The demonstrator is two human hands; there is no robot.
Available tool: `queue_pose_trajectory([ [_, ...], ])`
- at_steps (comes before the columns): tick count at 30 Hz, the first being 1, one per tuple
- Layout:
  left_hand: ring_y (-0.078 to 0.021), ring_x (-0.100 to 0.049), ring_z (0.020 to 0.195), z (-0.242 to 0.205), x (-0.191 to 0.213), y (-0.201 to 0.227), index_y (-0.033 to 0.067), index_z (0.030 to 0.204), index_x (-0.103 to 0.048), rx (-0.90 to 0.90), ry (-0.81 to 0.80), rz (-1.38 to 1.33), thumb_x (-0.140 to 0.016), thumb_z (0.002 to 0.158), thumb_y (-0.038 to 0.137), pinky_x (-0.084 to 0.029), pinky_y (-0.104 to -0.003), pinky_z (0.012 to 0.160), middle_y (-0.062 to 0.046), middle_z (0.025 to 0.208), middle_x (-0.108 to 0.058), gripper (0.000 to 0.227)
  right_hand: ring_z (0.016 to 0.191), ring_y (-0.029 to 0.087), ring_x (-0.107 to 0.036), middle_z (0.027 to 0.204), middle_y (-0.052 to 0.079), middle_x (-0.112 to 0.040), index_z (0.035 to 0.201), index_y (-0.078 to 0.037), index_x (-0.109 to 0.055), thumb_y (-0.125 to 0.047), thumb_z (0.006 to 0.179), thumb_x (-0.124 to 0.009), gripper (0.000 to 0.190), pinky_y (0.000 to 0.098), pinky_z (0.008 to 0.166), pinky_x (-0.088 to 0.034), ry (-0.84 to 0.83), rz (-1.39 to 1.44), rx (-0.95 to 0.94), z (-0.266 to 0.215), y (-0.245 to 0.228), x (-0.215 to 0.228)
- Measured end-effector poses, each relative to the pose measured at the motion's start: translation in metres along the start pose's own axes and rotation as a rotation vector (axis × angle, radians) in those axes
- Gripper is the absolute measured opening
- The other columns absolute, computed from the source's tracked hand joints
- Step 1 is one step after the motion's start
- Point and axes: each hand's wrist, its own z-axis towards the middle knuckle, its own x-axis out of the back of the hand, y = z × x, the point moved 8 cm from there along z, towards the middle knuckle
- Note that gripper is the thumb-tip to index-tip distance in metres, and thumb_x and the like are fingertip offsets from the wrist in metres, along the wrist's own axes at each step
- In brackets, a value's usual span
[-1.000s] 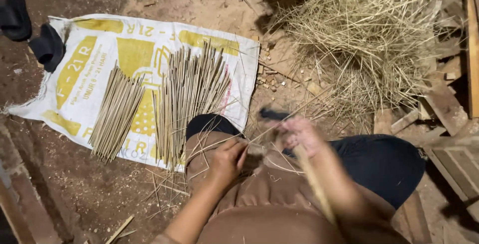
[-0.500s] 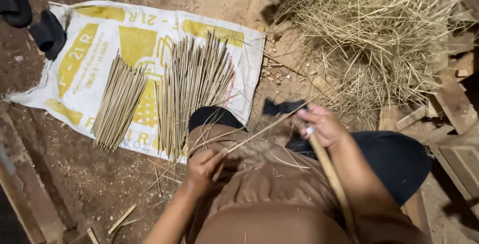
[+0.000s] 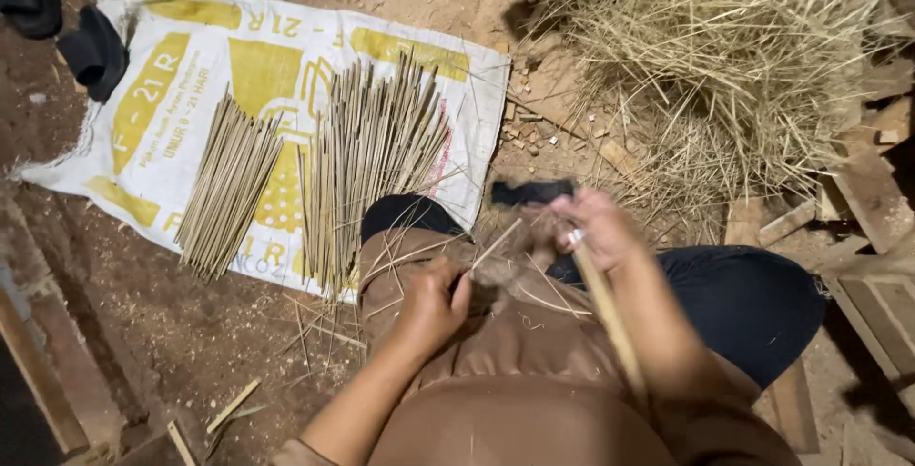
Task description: Cleaning thin wooden sticks by scraping off excess material with a small blade
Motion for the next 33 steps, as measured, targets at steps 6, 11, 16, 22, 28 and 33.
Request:
queue_pose_trajectory([
  [6, -0.0411, -0.073, 0.081, 0.005, -0.007, 0.003, 0.0038, 0.09, -0.078, 0.176, -0.039, -0.213, -0.068, 0.091, 0.015, -0.055, -0.04, 0.07, -0.019, 0.076, -0.073, 0.015, 0.04, 0.027, -0.065, 0.075, 0.027, -0.073, 0.095, -0.007, -0.054, 0.0, 0.09, -0.073, 0.02, 0.0341, 0.028, -0.049, -0.136, 0.044, -0.271, -0.061, 0.052, -0.086],
  [11, -0.032, -0.073, 0.074, -0.01, -0.024, -0.029, 0.0098, 0.088, -0.079, 0.297, -0.071, -0.221, -0.067, 0.091, 0.022, -0.053, -0.04, 0.064, -0.018, 0.069, -0.071, 0.017, 0.047, 0.015, -0.062, 0.101, 0.023, -0.076, 0.102, -0.009, -0.055, -0.005, 0.093, -0.068, 0.017, 0.0245, 0.032, -0.046, -0.017, 0.05, -0.143, -0.032, 0.0, -0.034],
  [16, -0.0446, -0.072, 0.086, -0.008, -0.022, -0.036, 0.0064, 0.089, -0.078, 0.298, -0.027, -0.245, -0.069, 0.089, 0.017, -0.056, -0.046, 0.072, -0.023, 0.08, -0.074, 0.015, 0.038, 0.011, -0.056, 0.096, 0.022, -0.078, 0.097, -0.007, -0.053, -0.002, 0.093, -0.064, 0.013, 0.0212, 0.029, -0.042, -0.04, -0.007, -0.182, -0.028, 0.051, -0.048],
  [22, -0.0454, -0.071, 0.089, -0.01, 0.007, -0.055, 0.0039, 0.092, -0.076, 0.288, 0.047, -0.235, -0.065, 0.09, 0.016, -0.056, -0.051, 0.073, -0.023, 0.083, -0.073, 0.017, 0.044, 0.017, -0.062, 0.097, 0.016, -0.076, 0.108, -0.011, -0.062, -0.014, 0.095, -0.069, 0.016, 0.0277, 0.033, -0.05, -0.042, -0.24, -0.232, 0.054, 0.066, -0.006],
  [28, -0.0462, -0.071, 0.089, 0.0, 0.057, -0.095, 0.0016, 0.095, -0.075, 0.34, 0.143, -0.205, -0.063, 0.091, 0.016, -0.056, -0.052, 0.071, -0.025, 0.086, -0.073, 0.02, 0.044, 0.016, -0.057, 0.096, 0.019, -0.074, 0.115, -0.004, -0.062, -0.01, 0.094, -0.07, 0.023, 0.0286, 0.033, -0.048, -0.122, -0.323, -0.323, 0.076, 0.083, -0.12],
  [33, -0.0426, -0.071, 0.094, 0.009, 0.097, -0.178, 0.0073, 0.103, -0.076, 0.338, 0.284, -0.036, -0.071, 0.086, 0.018, -0.059, -0.05, 0.08, -0.02, 0.093, -0.074, 0.02, 0.042, 0.014, -0.057, 0.095, 0.022, -0.072, 0.107, 0.003, -0.056, 0.0, 0.096, -0.06, 0.012, 0.0251, 0.033, -0.047, -0.265, -0.402, -0.304, 0.144, 0.103, -0.22],
])
